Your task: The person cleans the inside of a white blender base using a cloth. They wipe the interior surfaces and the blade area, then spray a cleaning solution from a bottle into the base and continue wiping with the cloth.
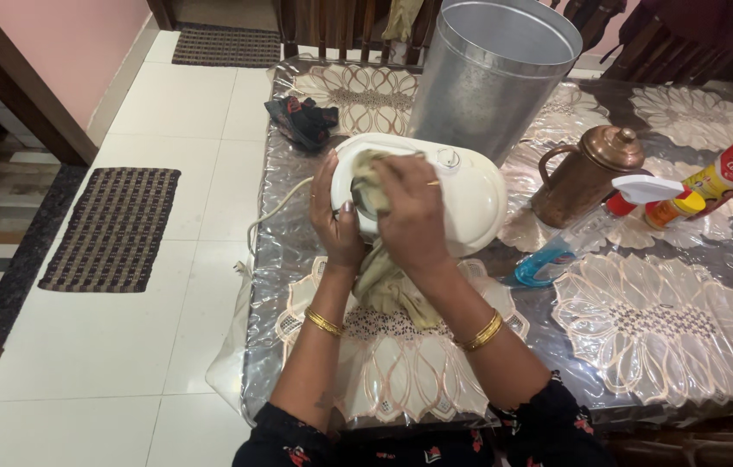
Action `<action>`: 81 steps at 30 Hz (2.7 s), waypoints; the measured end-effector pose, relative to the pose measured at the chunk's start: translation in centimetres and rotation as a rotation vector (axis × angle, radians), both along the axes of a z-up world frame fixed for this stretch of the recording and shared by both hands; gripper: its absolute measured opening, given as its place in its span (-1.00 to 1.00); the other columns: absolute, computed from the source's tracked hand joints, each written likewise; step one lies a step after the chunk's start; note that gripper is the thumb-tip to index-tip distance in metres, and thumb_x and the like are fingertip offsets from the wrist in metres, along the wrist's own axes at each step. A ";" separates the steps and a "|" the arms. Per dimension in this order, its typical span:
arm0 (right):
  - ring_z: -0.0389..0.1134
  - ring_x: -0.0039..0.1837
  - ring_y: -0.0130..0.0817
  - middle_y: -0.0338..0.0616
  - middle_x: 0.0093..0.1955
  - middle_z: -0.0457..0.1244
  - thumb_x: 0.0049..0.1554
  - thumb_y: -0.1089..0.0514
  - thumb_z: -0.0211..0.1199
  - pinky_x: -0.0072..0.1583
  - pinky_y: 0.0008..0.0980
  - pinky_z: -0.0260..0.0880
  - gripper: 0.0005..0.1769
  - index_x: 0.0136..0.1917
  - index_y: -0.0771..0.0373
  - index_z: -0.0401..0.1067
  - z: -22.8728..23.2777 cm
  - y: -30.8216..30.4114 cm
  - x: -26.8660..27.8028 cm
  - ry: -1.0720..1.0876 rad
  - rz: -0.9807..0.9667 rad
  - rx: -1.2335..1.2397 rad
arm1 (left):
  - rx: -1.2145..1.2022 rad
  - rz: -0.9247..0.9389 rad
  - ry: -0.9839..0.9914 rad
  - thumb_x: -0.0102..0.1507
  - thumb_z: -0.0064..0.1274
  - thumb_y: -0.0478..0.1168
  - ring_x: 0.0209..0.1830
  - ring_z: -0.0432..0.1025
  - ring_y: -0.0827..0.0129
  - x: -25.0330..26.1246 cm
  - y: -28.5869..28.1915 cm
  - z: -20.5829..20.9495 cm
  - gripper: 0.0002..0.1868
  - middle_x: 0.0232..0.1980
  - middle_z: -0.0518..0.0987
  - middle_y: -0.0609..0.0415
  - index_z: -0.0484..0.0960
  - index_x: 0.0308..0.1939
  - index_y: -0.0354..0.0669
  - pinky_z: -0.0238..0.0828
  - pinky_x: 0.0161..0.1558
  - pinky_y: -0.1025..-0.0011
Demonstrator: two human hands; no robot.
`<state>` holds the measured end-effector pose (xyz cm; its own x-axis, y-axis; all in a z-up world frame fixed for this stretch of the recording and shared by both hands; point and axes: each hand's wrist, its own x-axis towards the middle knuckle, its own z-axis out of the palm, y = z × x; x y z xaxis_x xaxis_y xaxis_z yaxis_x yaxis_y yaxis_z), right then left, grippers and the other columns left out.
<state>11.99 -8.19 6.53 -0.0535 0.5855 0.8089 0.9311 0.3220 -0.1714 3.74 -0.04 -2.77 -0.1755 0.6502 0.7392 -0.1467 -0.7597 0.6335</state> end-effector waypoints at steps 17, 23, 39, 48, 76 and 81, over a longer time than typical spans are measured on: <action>0.38 0.25 -0.10 -0.03 0.16 0.35 -0.02 0.55 0.13 0.30 -0.22 0.42 -0.50 0.17 0.32 0.51 0.2 -5.1 3.6 0.076 0.135 -0.116 | 0.058 0.025 0.092 0.46 -0.43 0.32 0.62 0.23 -0.11 -0.4 -0.3 -1.8 -0.23 0.53 0.37 -0.22 0.32 0.49 -0.18 0.11 0.60 -0.03; 0.35 0.27 -0.28 -0.02 0.21 0.32 0.24 0.45 0.07 0.30 -0.36 0.39 -0.62 0.31 0.36 0.42 -1.4 -2.4 5.7 0.546 0.065 -0.053 | 0.367 0.000 0.266 0.05 0.23 0.46 0.65 0.10 -0.27 -2.4 1.0 -2.1 0.25 0.63 0.12 -0.28 -0.02 0.62 0.08 0.06 0.61 -0.04; 0.34 0.12 -0.48 -0.23 0.08 0.35 0.34 0.09 0.23 0.19 -0.47 0.38 -0.68 0.25 0.34 0.39 -3.4 1.9 7.2 1.012 0.367 -0.107 | 0.234 0.029 0.382 -0.08 0.50 0.33 0.63 0.11 -0.25 -1.6 -0.6 0.3 0.38 0.58 0.17 -0.36 0.05 0.55 -0.28 0.10 0.64 -0.04; 0.34 0.16 -0.52 -0.24 0.14 0.36 0.32 0.11 0.24 0.23 -0.49 0.37 -0.64 0.30 0.35 0.39 -3.2 1.4 10.5 1.098 0.491 -0.162 | 0.187 0.188 0.408 -0.04 0.47 0.34 0.63 0.06 -0.26 0.7 -4.4 1.0 0.38 0.58 0.13 -0.37 0.02 0.54 -0.35 0.04 0.63 -0.08; 0.39 0.18 -0.11 0.07 0.16 0.30 0.18 0.39 0.30 0.22 -0.22 0.39 -0.61 0.28 0.40 0.36 1.5 -3.9 7.8 0.345 -0.157 0.076 | 0.213 -0.224 0.697 -0.22 0.53 0.13 0.51 0.25 -0.14 -2.2 -0.5 6.7 0.35 0.46 0.38 -0.25 0.17 0.53 -0.25 0.18 0.51 0.05; 0.34 0.26 -0.08 0.05 0.19 0.24 0.11 0.47 0.16 0.28 -0.23 0.37 -0.64 0.17 0.31 0.47 2.5 -5.3 8.1 0.327 -0.086 0.114 | 0.219 -0.237 0.666 -0.21 0.53 0.15 0.52 0.25 -0.13 -2.1 -0.8 6.5 0.37 0.48 0.37 -0.22 0.15 0.54 -0.25 0.14 0.54 0.04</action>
<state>20.05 -13.51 9.06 0.2646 0.4818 0.8354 0.8574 0.2790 -0.4325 1.64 -0.83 3.74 0.4825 0.4401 0.7573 0.0404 -0.8749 0.4826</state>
